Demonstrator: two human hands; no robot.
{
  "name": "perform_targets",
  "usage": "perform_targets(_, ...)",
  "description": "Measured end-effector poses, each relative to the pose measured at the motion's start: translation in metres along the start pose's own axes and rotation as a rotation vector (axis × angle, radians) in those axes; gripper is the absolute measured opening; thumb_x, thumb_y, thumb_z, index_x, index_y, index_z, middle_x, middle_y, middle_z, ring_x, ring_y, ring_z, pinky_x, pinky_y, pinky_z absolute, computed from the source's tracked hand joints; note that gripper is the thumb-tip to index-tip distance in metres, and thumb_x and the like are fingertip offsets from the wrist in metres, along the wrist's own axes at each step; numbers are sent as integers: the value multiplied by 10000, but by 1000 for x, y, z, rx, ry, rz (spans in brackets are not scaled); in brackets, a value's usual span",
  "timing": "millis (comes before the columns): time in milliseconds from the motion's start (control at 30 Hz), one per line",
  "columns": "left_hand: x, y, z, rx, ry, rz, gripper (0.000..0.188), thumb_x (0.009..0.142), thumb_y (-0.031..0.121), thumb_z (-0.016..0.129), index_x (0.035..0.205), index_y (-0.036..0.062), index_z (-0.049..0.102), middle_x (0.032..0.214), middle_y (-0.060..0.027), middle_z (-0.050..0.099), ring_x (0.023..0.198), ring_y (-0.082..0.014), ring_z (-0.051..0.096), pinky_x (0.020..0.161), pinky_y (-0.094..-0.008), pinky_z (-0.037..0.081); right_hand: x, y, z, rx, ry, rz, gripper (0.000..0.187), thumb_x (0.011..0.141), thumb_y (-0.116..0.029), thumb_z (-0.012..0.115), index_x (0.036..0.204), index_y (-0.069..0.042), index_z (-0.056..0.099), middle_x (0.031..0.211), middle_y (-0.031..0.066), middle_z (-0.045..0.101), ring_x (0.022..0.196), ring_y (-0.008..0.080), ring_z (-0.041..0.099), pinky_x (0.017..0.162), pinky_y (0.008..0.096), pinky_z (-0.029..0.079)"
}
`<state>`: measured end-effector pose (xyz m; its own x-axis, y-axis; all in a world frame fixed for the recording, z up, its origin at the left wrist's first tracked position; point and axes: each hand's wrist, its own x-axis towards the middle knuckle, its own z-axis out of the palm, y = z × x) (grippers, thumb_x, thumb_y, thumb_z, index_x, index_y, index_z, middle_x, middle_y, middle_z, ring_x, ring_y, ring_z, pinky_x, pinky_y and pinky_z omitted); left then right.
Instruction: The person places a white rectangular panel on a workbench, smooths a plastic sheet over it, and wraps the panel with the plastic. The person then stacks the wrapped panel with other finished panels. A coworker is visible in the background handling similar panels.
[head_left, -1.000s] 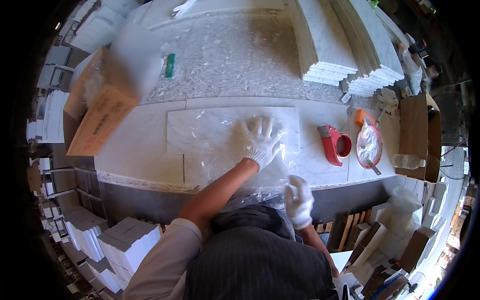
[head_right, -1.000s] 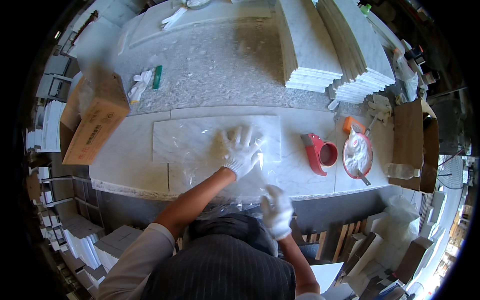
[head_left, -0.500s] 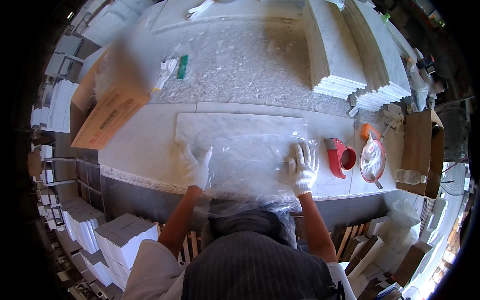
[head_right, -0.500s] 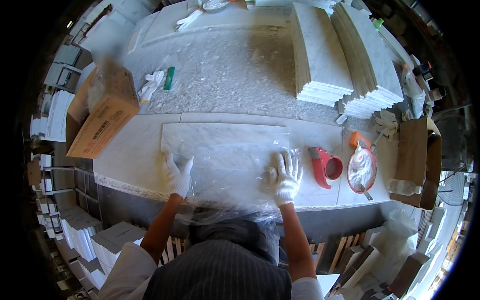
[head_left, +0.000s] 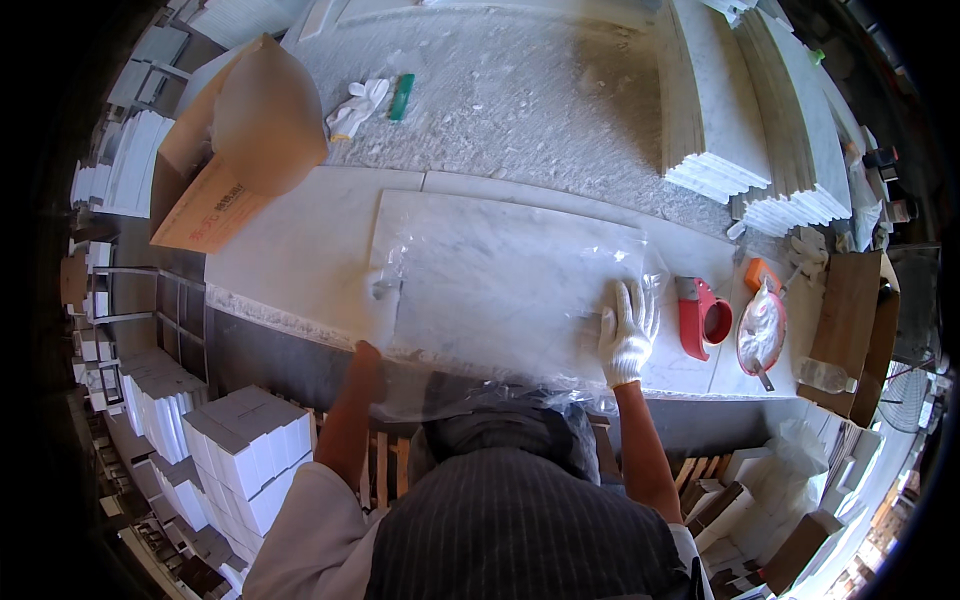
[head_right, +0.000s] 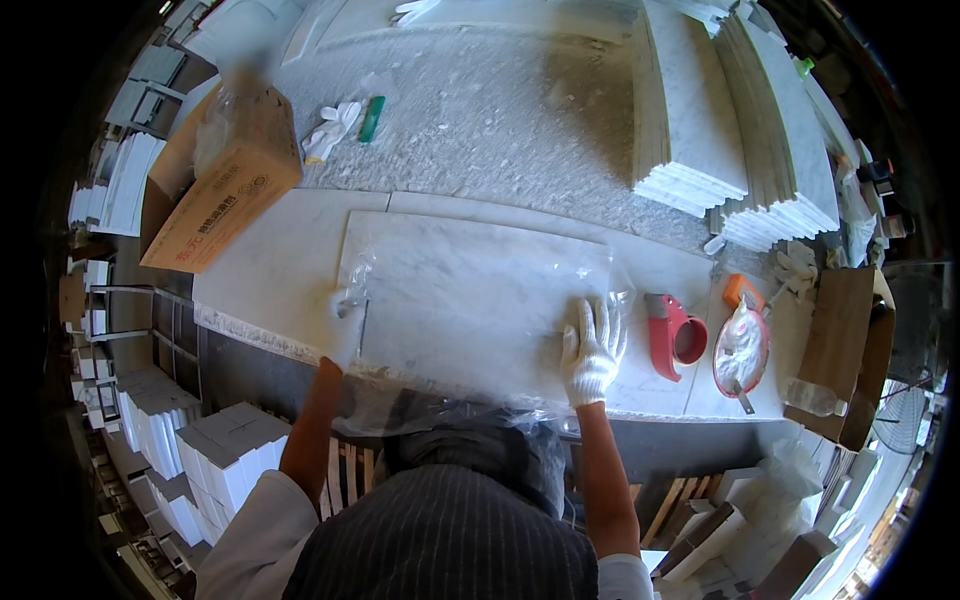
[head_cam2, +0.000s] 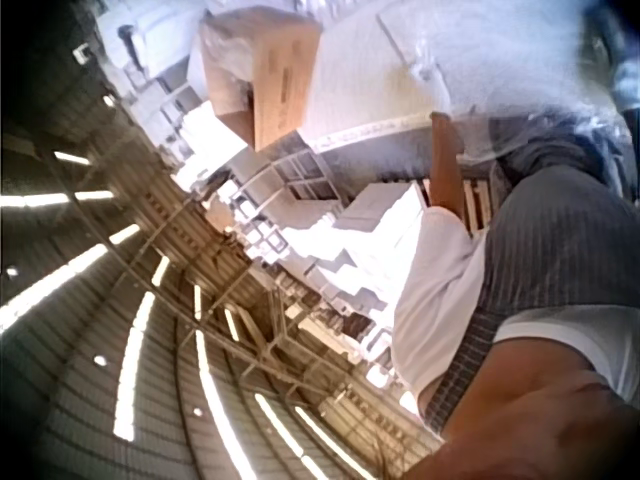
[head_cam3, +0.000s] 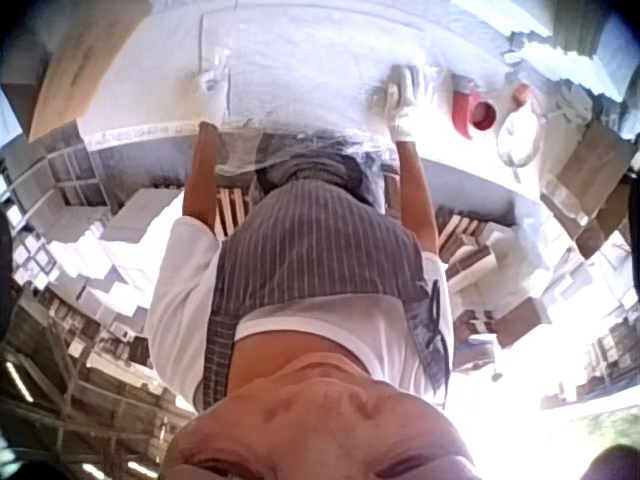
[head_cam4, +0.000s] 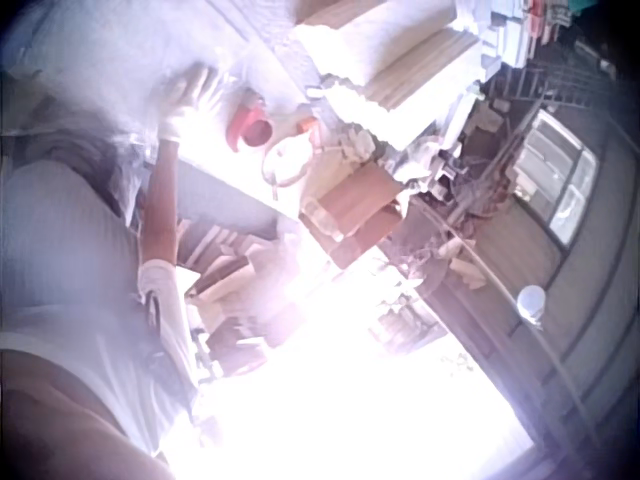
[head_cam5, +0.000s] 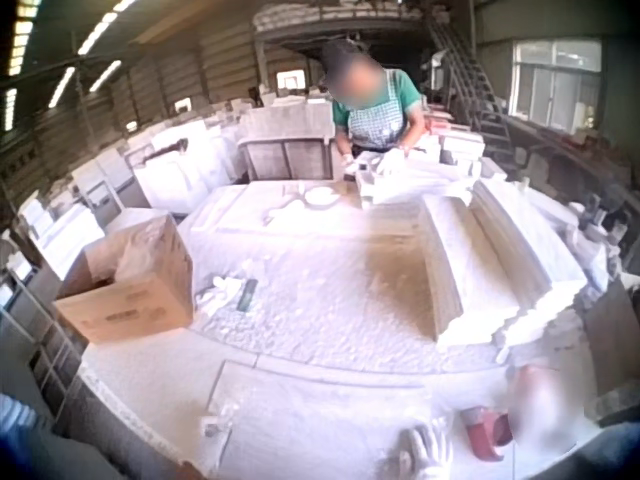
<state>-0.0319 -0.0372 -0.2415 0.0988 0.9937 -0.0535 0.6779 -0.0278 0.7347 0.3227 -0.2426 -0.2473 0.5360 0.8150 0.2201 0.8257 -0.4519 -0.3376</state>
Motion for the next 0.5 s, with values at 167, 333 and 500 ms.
perform_targets(167,-6,16,-28,511,43,39,454,829,170,683,1256,77,561,1094,-159,610,933,-293,600,824,-407,488,1,-6,2,-40,-31,-38,425,912,-276,562,1303,-113,597,1393,133,513,1342,346,413,1111,479,302)
perform_targets(333,-64,88,-13,665,-300,717,499,818,355,697,1269,180,576,1311,-140,515,1213,-348,473,1000,-579,374,2,-8,-1,-9,-32,-33,418,901,-265,576,1289,-112,605,1389,122,518,1334,349,421,1101,484,317)
perform_targets(500,-99,74,18,574,-663,1158,393,850,339,601,1243,342,596,1303,-56,515,1230,-274,455,1036,-578,357,4,-9,-3,42,-16,-56,429,882,-248,606,1287,-107,604,1385,112,527,1320,363,435,1093,488,329)
